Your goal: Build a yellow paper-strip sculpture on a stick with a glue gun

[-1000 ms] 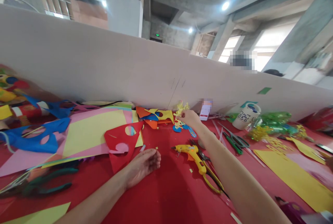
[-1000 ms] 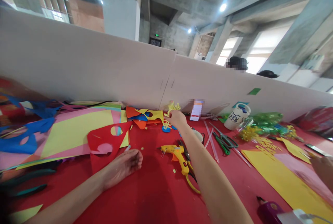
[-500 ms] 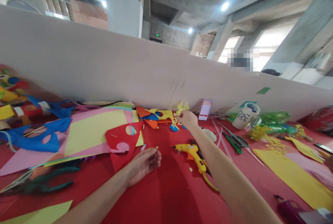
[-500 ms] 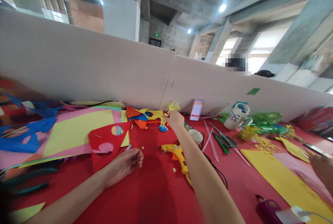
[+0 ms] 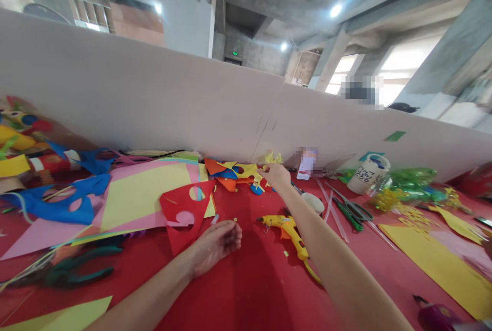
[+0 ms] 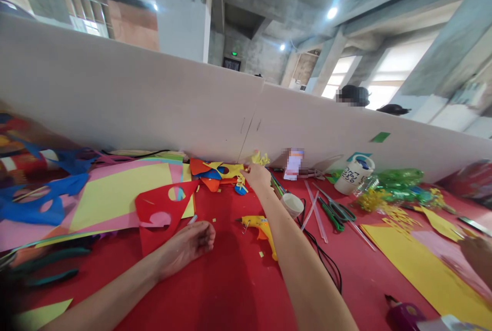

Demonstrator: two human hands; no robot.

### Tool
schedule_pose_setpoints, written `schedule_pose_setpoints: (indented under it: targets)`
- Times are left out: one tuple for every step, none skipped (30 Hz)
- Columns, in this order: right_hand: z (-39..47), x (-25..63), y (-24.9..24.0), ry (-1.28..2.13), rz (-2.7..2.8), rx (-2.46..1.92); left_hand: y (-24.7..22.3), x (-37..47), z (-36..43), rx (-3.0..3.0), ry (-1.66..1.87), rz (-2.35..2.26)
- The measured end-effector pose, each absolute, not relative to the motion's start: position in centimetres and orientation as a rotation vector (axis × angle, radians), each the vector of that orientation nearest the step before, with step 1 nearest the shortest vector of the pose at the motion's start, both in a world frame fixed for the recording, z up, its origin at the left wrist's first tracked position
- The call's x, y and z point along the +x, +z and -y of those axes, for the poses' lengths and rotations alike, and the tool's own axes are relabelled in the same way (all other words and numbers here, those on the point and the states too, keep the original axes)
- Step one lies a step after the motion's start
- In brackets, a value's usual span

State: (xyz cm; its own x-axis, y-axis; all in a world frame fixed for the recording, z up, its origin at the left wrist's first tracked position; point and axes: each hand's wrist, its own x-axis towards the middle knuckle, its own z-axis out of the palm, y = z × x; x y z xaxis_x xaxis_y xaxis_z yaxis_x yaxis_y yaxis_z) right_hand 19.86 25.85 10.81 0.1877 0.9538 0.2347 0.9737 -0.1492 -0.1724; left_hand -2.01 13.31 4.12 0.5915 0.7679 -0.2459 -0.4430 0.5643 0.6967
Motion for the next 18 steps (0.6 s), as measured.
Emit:
schedule_pose_setpoints:
  targets:
    - [-25.92,19.93,10.85,-0.103,1.829,-2.188,4.17,-2.0,-13.3,0.623,0.761,-0.577]
    - [-26.0,20.02,10.9,-0.104,1.822,-2.192,4.23,-1.99,-13.28,0.619,0.761,-0.575]
    - [-26.06,20.13,10.98,-0.104,1.815,-2.197,4.3,-1.98,-13.27,0.615,0.762,-0.575]
    - [-26.12,20.23,11.06,-0.104,1.809,-2.202,4.36,-1.96,-13.27,0.612,0.764,-0.577]
    - [-26.16,20.31,11.15,-0.102,1.805,-2.205,4.4,-1.95,-13.28,0.612,0.766,-0.577]
    - [-26.18,20.36,11.22,-0.101,1.803,-2.207,4.44,-1.94,-13.29,0.612,0.766,-0.577]
    - [-26.18,20.38,11.27,-0.1,1.803,-2.208,4.46,-1.93,-13.31,0.614,0.765,-0.577]
    - [-26.16,20.37,11.3,-0.099,1.807,-2.208,4.47,-1.92,-13.33,0.616,0.765,-0.575]
    - [-26.12,20.32,11.3,-0.098,1.812,-2.208,4.47,-1.91,-13.34,0.617,0.766,-0.573]
    - [-26.05,20.26,11.27,-0.096,1.819,-2.208,4.48,-1.91,-13.35,0.617,0.766,-0.57]
    - [-25.97,20.18,11.21,-0.092,1.826,-2.207,4.47,-1.9,-13.35,0.617,0.766,-0.569]
    - [-25.89,20.1,11.14,-0.087,1.831,-2.206,4.47,-1.9,-13.34,0.617,0.766,-0.568]
    - [-25.8,20.02,11.07,-0.08,1.833,-2.206,4.47,-1.9,-13.33,0.617,0.765,-0.568]
    - [-25.72,19.97,11.01,-0.072,1.83,-2.207,4.46,-1.9,-13.33,0.618,0.763,-0.569]
    - [-25.65,19.95,10.98,-0.064,1.822,-2.21,4.46,-1.9,-13.32,0.618,0.761,-0.571]
    - [-25.57,19.95,10.98,-0.056,1.811,-2.212,4.44,-1.89,-13.31,0.62,0.76,-0.574]
    - [-25.49,19.98,11.02,-0.05,1.798,-2.213,4.43,-1.89,-13.31,0.619,0.76,-0.577]
    - [-25.39,20.03,11.11,-0.047,1.785,-2.211,4.41,-1.88,-13.32,0.617,0.761,-0.58]
